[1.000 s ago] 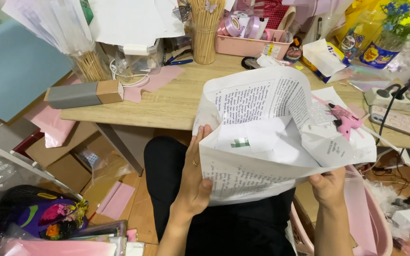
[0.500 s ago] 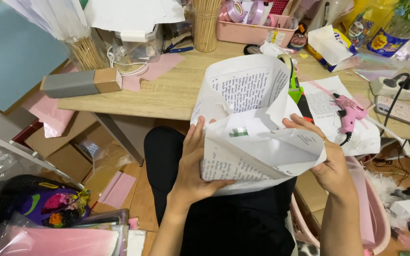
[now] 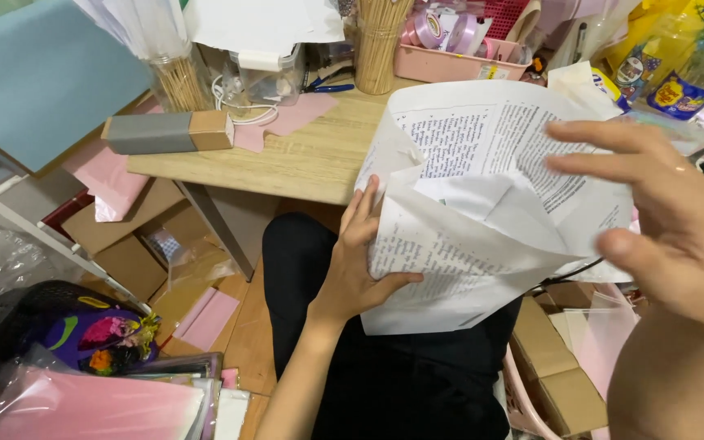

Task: The person folds a long sheet of white paper in half lengthwise and then folds the ends inward to create a smaller rectangular packet. They then pick up a second sheet of paper and place it on top of the folded packet.

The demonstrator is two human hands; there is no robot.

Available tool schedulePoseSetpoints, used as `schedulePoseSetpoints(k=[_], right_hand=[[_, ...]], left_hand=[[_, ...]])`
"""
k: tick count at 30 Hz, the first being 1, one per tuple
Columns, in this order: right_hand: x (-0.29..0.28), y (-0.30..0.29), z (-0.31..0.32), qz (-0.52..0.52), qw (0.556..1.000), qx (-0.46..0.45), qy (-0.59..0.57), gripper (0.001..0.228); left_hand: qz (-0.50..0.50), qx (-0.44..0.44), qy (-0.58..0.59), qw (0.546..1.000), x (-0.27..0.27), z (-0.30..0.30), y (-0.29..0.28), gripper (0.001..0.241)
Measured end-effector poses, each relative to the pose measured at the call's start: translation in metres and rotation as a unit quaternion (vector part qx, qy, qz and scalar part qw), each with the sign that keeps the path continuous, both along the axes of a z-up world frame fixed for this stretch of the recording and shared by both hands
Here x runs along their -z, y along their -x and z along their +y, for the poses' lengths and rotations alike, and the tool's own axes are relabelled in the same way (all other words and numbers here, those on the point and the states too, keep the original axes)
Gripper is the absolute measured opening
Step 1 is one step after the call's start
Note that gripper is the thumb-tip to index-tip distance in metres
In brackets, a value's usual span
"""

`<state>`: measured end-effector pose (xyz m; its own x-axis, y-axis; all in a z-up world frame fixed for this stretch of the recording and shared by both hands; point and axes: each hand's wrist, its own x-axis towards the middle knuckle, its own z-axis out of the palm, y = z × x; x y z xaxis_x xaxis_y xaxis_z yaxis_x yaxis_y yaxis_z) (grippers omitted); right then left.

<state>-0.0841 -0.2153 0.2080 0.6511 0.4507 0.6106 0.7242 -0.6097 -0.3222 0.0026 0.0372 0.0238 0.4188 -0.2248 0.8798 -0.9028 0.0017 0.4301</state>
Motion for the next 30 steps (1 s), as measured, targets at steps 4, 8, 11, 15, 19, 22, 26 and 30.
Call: schedulePoseSetpoints(k=[4,8,11,15,19,22,26,30], right_hand=[[-0.027,-0.023,0.046,0.032,0.987,0.022,0.154,0.037],[-0.034,-0.05,0.065,0.063,0.951,0.001,0.302,0.037],[-0.04,-0.061,0.067,0.091,0.939,-0.02,0.33,0.036],[-0.048,-0.066,0.07,0.065,0.937,-0.081,0.333,0.034],[-0.048,-0.065,0.07,0.031,0.941,-0.113,0.319,0.03],[-0.046,-0.047,0.063,-0.001,0.963,-0.112,0.243,0.021],[0.004,-0.015,0.0,-0.163,0.986,0.011,0.037,0.033],[0.089,-0.019,-0.048,-0.147,0.944,0.074,-0.285,0.051]], left_hand=[[-0.005,-0.015,-0.021,1.0,-0.006,-0.001,-0.001,0.062],[0.001,-0.015,-0.018,1.0,-0.006,-0.003,-0.003,0.062],[0.026,-0.022,-0.023,0.999,-0.013,-0.005,-0.002,0.062],[-0.027,-0.047,-0.038,0.998,-0.015,-0.004,-0.004,0.052],[-0.023,-0.053,-0.061,0.996,-0.015,-0.001,-0.007,0.047],[-0.035,-0.047,-0.052,0.997,-0.015,0.0,-0.008,0.039],[-0.025,-0.054,-0.029,0.998,-0.011,0.0,-0.01,0.033],[-0.037,-0.059,-0.036,0.997,-0.009,-0.002,-0.008,0.034]])
